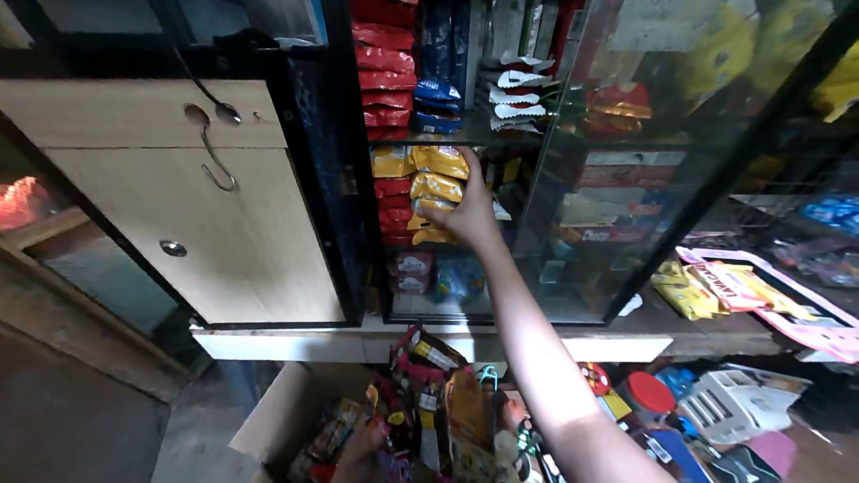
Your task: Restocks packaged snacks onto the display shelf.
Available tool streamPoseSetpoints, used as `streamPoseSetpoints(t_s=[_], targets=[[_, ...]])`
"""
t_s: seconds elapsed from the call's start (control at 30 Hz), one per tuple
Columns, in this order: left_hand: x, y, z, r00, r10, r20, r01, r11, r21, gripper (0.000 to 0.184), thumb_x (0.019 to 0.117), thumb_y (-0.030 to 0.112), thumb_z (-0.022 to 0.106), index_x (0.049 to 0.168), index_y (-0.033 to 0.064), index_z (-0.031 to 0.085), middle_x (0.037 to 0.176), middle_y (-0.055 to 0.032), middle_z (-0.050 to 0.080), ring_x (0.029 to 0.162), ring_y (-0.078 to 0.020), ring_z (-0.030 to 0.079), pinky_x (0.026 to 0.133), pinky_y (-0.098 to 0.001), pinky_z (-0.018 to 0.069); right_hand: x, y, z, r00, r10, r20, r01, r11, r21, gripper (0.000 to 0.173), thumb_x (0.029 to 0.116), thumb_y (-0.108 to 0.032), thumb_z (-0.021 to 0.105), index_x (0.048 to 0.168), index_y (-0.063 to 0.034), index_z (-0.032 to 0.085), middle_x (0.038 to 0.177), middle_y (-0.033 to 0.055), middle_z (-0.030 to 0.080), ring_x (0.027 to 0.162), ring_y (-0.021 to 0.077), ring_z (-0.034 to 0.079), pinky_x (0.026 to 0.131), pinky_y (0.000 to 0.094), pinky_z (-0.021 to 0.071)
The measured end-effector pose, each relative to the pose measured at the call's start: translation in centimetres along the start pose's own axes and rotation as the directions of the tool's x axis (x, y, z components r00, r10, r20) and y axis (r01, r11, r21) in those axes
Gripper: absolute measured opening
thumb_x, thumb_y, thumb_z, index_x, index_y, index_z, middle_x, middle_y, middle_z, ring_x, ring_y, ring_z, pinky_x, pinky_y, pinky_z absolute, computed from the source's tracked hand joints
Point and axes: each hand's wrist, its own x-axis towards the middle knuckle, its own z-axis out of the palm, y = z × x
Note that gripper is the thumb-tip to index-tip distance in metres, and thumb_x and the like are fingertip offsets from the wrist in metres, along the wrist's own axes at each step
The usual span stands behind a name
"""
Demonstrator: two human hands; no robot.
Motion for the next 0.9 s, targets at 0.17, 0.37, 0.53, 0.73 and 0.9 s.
streamPoseSetpoints(t_s=[0.17, 0.37, 0.53, 0.73, 0.9], targets=[[1.6, 0.7, 0.4, 0.996, 0.006, 0.094, 0.000, 0.998, -0.061, 0.022, 0.0927, 0.039, 0.067, 0.110, 0.0286, 0.078, 0.103, 0.0134, 0.077, 0.096, 0.0059, 0.069, 0.088, -0.0136, 0.0549, -0.8, -0.2, -1.0, 1.000, -0.013, 0.012, 0.013, 1.000, -0.013, 0.122, 0.0647, -0.019, 0.096, 0.159, 0.0017, 0.021, 0.159, 0.0276, 0.034, 0.144, 0.0356, 0.042, 0.115, 0.0467, 0.0399], [3.6, 0.0, -0.8, 0.963, 0.080, 0.256, -0.063, 0.995, -0.076, 0.029, 0.0976, 0.039, 0.062, 0.122, 0.0284, 0.074, 0.114, 0.0132, 0.075, 0.107, 0.0049, 0.067, 0.095, -0.0164, 0.0530, -3.0, -1.7, -2.7, 0.998, 0.070, -0.011, -0.070, 0.997, -0.042, 0.108, 0.0872, -0.035, 0.081, 0.162, 0.0015, 0.012, 0.164, 0.0285, 0.025, 0.146, 0.0396, 0.037, 0.115, 0.0511, 0.0383], [4.8, -0.4, -0.3, 0.943, 0.118, 0.312, -0.086, 0.990, -0.112, 0.030, 0.0986, 0.040, 0.060, 0.122, 0.0273, 0.074, 0.115, 0.0139, 0.074, 0.107, 0.0058, 0.066, 0.095, -0.0157, 0.0524, -5.1, -2.3, -3.6, 0.997, 0.069, 0.035, -0.066, 0.994, -0.092, 0.096, 0.0945, -0.035, 0.072, 0.162, 0.0014, 0.014, 0.165, 0.0262, 0.024, 0.145, 0.0375, 0.040, 0.114, 0.0502, 0.0394], [6.0, -0.3, 0.6, 0.927, 0.158, 0.341, -0.117, 0.984, -0.136, 0.029, 0.0978, 0.038, 0.059, 0.118, 0.0271, 0.076, 0.112, 0.0142, 0.076, 0.105, 0.0078, 0.067, 0.094, -0.0125, 0.0517, -9.7, -1.8, -4.8, 0.966, 0.135, 0.220, -0.160, 0.983, 0.096, 0.056, 0.0946, -0.029, 0.067, 0.141, -0.0001, 0.056, 0.143, 0.0176, 0.056, 0.127, 0.0235, 0.058, 0.103, 0.0398, 0.0507], [7.3, -0.2, 0.8, 0.905, 0.129, 0.406, -0.067, 0.984, -0.163, 0.027, 0.0969, 0.036, 0.062, 0.118, 0.0260, 0.077, 0.112, 0.0132, 0.076, 0.105, 0.0068, 0.067, 0.094, -0.0134, 0.0521, -12.4, -1.4, -6.4, 0.896, 0.093, 0.433, -0.191, 0.964, 0.187, 0.054, 0.0946, -0.022, 0.064, 0.139, 0.0061, 0.055, 0.133, 0.0178, 0.064, 0.118, 0.0116, 0.062, 0.097, 0.0253, 0.0513]])
